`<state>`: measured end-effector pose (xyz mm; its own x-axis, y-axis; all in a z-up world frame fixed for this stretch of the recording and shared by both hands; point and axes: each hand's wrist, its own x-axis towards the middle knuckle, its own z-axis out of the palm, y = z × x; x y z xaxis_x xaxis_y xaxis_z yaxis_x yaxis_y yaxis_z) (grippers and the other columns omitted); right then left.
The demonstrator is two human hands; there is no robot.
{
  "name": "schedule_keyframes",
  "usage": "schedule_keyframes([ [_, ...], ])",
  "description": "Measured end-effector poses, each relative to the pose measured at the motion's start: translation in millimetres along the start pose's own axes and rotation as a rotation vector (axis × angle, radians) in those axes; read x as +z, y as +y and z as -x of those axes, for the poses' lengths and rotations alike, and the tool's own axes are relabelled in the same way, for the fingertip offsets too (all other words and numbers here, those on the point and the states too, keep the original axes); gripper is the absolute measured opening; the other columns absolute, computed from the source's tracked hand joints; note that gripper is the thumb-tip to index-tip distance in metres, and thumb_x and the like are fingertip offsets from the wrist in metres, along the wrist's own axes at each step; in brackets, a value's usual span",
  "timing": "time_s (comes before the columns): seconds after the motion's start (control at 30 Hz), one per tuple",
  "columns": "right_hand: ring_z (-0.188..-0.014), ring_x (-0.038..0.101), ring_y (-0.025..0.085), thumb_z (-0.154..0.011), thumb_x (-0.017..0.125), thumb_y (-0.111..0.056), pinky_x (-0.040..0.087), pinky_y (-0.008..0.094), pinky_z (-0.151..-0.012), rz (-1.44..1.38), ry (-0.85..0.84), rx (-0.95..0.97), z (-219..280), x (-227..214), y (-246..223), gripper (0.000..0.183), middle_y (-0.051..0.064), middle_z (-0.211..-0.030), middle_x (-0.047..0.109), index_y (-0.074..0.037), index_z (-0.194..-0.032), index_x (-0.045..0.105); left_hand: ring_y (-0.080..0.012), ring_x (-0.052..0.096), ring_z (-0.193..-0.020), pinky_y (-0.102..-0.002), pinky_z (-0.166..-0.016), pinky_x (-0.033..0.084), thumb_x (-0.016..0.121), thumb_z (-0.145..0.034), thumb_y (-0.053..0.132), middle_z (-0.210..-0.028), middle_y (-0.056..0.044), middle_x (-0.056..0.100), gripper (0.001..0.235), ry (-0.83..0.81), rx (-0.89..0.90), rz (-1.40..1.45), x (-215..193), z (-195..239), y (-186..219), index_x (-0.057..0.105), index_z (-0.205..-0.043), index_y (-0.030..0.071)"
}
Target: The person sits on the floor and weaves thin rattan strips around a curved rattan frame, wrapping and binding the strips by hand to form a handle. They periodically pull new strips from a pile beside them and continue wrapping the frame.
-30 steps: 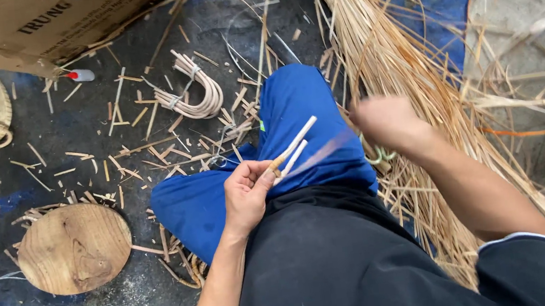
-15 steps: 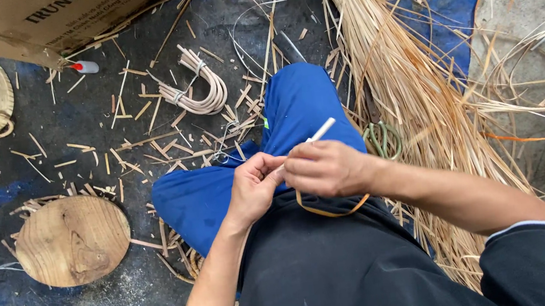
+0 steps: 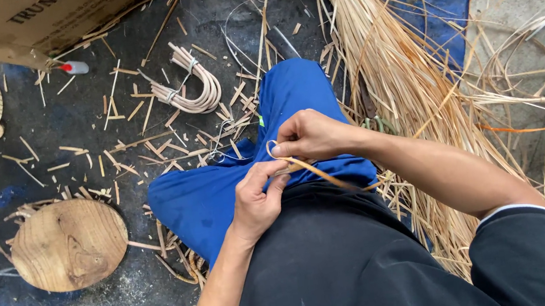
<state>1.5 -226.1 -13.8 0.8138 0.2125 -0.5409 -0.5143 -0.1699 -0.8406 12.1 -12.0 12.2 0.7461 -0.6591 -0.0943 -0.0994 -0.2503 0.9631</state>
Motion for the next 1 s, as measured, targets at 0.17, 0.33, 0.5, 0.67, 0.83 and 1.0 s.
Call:
schedule_keyframes([
  [0.17, -0.057, 0.064, 0.011, -0.093, 0.074, -0.025, 0.049, 0.03, -0.052, 0.06, 0.064, -0.05, -2, 2, 9, 0.025, 0.005, -0.065, 0.068, -0.001, -0.086, 0.077, -0.024, 0.072, -0.092, -0.031, -0.079, 0.059, 0.071, -0.093, -0.006, -0.103, -0.012, 0.073, 0.02, 0.041, 0.23, -0.159, 4, -3, -7, 0.069, -0.111, 0.001],
  [0.33, -0.08, 0.069, 0.028, -0.084, 0.079, -0.029, 0.055, 0.039, -0.068, 0.55, 0.503, -0.564, 54, 9, -20, 0.034, 0.013, -0.092, 0.068, -0.002, -0.101, 0.067, -0.0239, 0.07, -0.094, -0.032, -0.081, 0.057, 0.069, -0.094, -0.005, -0.107, -0.013, 0.07, 0.018, 0.101, 0.137, -0.178, -2, -8, -7, 0.069, -0.111, 0.0],
  [0.5, -0.085, 0.069, 0.03, -0.08, 0.081, -0.023, 0.056, 0.04, -0.07, 0.718, 0.529, -0.581, 73, -7, 14, 0.034, 0.012, -0.1, 0.069, -0.004, -0.104, 0.065, -0.0245, 0.07, -0.094, -0.031, -0.079, 0.058, 0.069, -0.092, -0.005, -0.11, -0.013, 0.068, 0.019, 0.055, 0.031, -0.098, -6, -12, -4, 0.071, -0.109, 0.001],
  [0.67, -0.083, 0.071, 0.024, -0.085, 0.08, -0.015, 0.058, 0.034, -0.072, 0.394, 0.344, -0.601, 44, -55, 28, 0.02, 0.008, -0.092, 0.071, -0.008, -0.101, 0.071, -0.0273, 0.071, -0.107, -0.034, -0.091, 0.058, 0.068, -0.089, -0.007, -0.114, -0.013, 0.07, 0.022, -0.004, 0.144, -0.116, -10, -10, -3, 0.071, -0.109, 0.001],
  [0.83, -0.081, 0.071, 0.025, -0.087, 0.077, -0.014, 0.056, 0.037, -0.07, 0.549, 0.136, -0.316, -6, -70, 86, 0.01, 0.01, -0.088, 0.074, -0.01, -0.095, 0.076, -0.0258, 0.071, -0.104, -0.033, -0.092, 0.056, 0.07, -0.088, -0.005, -0.111, -0.012, 0.074, 0.02, 0.013, 0.159, -0.136, -8, -2, -12, 0.07, -0.107, 0.0],
  [1.0, -0.08, 0.074, 0.013, -0.094, 0.067, -0.029, 0.06, 0.032, -0.076, 0.66, -0.513, 0.199, 31, -48, 71, 0.016, 0.004, -0.093, 0.078, -0.019, -0.099, 0.078, -0.0145, 0.07, -0.09, -0.028, -0.083, 0.057, 0.066, -0.097, 0.001, -0.101, -0.011, 0.077, 0.017, 0.134, -0.334, 0.269, 1, 9, -56, 0.07, -0.113, -0.004],
])
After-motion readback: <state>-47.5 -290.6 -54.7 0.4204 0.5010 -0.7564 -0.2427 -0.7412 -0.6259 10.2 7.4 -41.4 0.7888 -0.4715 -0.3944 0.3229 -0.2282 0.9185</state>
